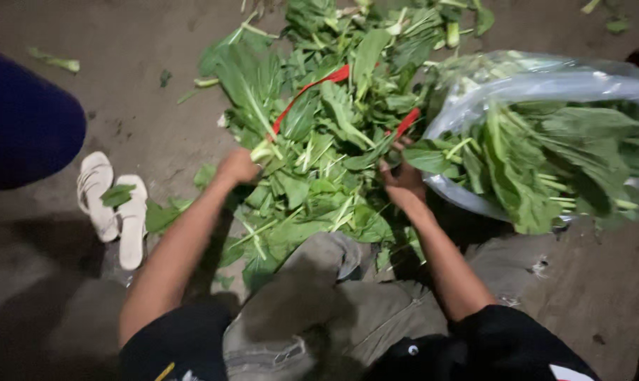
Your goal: The person sits on the ground sorting piles of leafy green vegetables, stripping off and discarding unwanted leaves and stems by hand, and placing the trimmed stalks into a plastic-lined basket beside them, occasionally gathering bunches together.
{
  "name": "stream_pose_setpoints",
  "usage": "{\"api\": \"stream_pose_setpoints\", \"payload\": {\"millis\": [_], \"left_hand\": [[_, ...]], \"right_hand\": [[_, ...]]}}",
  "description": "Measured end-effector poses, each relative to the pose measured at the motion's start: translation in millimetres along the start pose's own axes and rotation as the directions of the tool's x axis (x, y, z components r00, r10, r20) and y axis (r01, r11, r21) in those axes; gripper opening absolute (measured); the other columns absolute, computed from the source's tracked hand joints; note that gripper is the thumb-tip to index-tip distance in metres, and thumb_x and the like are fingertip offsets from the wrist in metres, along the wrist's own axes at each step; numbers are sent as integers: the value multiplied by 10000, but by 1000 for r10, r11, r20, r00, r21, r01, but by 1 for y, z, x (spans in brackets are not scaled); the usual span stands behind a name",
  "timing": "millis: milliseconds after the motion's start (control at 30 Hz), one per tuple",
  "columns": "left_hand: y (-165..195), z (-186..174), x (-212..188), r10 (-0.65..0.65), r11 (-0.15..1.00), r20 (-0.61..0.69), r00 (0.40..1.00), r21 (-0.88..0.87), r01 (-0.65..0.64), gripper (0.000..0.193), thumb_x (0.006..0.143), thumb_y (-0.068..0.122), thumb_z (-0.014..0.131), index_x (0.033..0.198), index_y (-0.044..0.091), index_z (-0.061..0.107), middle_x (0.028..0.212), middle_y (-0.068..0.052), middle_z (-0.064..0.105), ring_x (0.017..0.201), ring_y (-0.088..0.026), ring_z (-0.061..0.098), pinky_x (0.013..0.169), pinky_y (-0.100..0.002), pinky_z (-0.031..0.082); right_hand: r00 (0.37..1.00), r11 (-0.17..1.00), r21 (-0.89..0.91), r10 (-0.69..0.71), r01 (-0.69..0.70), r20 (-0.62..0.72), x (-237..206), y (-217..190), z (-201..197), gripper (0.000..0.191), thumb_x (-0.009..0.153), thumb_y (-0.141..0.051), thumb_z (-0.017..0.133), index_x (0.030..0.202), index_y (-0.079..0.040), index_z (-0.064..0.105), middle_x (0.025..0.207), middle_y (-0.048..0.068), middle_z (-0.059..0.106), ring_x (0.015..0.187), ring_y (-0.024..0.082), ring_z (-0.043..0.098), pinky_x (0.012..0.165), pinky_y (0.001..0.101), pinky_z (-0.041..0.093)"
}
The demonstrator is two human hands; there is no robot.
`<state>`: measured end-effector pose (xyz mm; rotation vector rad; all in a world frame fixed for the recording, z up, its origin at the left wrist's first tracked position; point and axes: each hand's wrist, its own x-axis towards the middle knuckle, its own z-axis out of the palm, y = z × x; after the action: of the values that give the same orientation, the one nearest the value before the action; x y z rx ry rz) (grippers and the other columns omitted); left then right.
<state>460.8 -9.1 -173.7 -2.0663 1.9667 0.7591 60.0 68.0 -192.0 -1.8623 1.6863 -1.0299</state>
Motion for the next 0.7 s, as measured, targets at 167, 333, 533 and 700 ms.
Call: {"api": "stream_pose_setpoints", "payload": {"millis": [167,333,533,700], "left_hand": [[50,-85,-33,234,957,-305,923,-97,-274,443,839,507,723,994,95,772,949,-208,737,915,-436,692,772,-543,546],[138,-144,-116,397,857,-358,845,-186,-481,419,671,332,814,978,65,712,881,-205,734,830,-414,713,718,-501,558],[214,-147,-151,530,794,-253,809,-186,-578,338,710,311,827,878,41,715,849,-174,724,796,-385,715,687,-469,561],[218,-155,-167,549,746,-251,797,-283,-603,261,725,221,817,881,34,723,809,-149,728,727,-322,721,660,-408,552]], "right_hand": [[925,941,84,300,-327,233,-2,-40,-13,531,979,-360,669,1472,-182,580,1194,168,743,1166,321,729,1086,393,537],[923,879,285,-374,383,-87,0,-113,-37,815,849,-221,820,1524,-18,410,1537,264,469,1425,413,462,1179,469,366],[953,873,423,-296,243,65,-9,-140,-39,631,975,-225,733,1498,10,468,1492,202,560,1403,338,573,1196,388,446],[943,803,541,-328,249,53,-8,-134,-37,422,1006,-193,710,1367,-17,583,1364,177,638,1309,320,637,1132,395,500]]}}
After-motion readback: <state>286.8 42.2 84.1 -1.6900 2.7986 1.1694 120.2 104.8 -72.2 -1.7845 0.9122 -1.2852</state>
